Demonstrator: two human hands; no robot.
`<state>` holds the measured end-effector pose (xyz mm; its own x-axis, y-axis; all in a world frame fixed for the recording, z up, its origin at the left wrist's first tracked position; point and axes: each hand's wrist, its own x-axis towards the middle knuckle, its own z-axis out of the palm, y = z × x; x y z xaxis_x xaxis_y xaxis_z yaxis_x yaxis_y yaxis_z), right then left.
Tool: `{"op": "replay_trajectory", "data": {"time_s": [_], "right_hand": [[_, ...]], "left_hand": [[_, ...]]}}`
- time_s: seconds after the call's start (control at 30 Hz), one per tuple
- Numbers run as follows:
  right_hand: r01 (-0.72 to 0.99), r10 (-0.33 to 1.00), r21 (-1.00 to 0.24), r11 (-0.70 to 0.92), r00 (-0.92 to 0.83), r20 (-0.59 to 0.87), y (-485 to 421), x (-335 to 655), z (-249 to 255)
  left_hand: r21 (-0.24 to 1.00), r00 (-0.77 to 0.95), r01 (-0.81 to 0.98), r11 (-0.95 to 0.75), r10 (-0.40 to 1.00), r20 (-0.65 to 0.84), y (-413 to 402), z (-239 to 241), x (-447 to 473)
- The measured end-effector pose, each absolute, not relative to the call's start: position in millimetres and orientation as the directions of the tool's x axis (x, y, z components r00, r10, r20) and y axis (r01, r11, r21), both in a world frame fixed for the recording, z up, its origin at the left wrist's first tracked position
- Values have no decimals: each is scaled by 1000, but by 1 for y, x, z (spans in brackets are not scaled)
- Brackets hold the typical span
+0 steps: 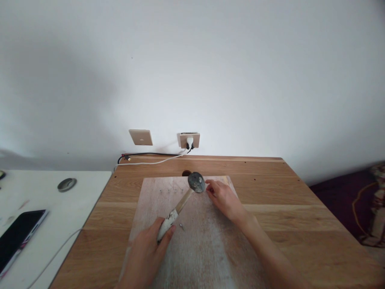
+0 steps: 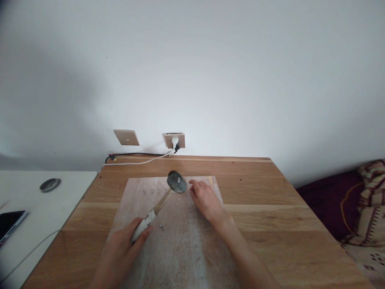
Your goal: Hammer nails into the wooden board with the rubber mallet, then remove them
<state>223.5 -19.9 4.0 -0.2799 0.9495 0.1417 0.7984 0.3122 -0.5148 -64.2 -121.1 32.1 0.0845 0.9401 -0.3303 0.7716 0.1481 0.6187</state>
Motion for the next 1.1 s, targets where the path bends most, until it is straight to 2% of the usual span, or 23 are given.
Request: {"op": "replay_trajectory", "data": {"time_s": [0.3,0.53,0.63,0.7,0.8,0.9,1.0,1.1], "right_hand": [[785,961,-556,275,-201,190,-22,220,4],[756,959,-604,253,-113,261,-38,241,-2],[756,960,-611,234,-80,269,-57,239,6],[739,960,-622,260,-132,245,-74,224,15],[678,925,-637,366,-337,173,-95,185,29],[723,853,-543,427,-522,-25,-101,144,36],[743,828,-493,454,-556,-75,-95,123,35],[738,833,-503,450,-550,-61,-88,130,31]], "left_hand": [[609,161,791,63,938,-306,-107,38,-44],[493,186,870,-7,931,-314,-101,36,-38],[527,174,850,15,936,-308,-102,34,-40],[571,155,820,46,942,-298,-103,32,-42],[611,122,788,71,956,-268,-103,30,-48],[597,80,798,87,966,-246,-102,31,-54],[622,62,775,111,967,-248,-104,33,-59],[660,64,740,127,964,-257,-109,34,-64]]}}
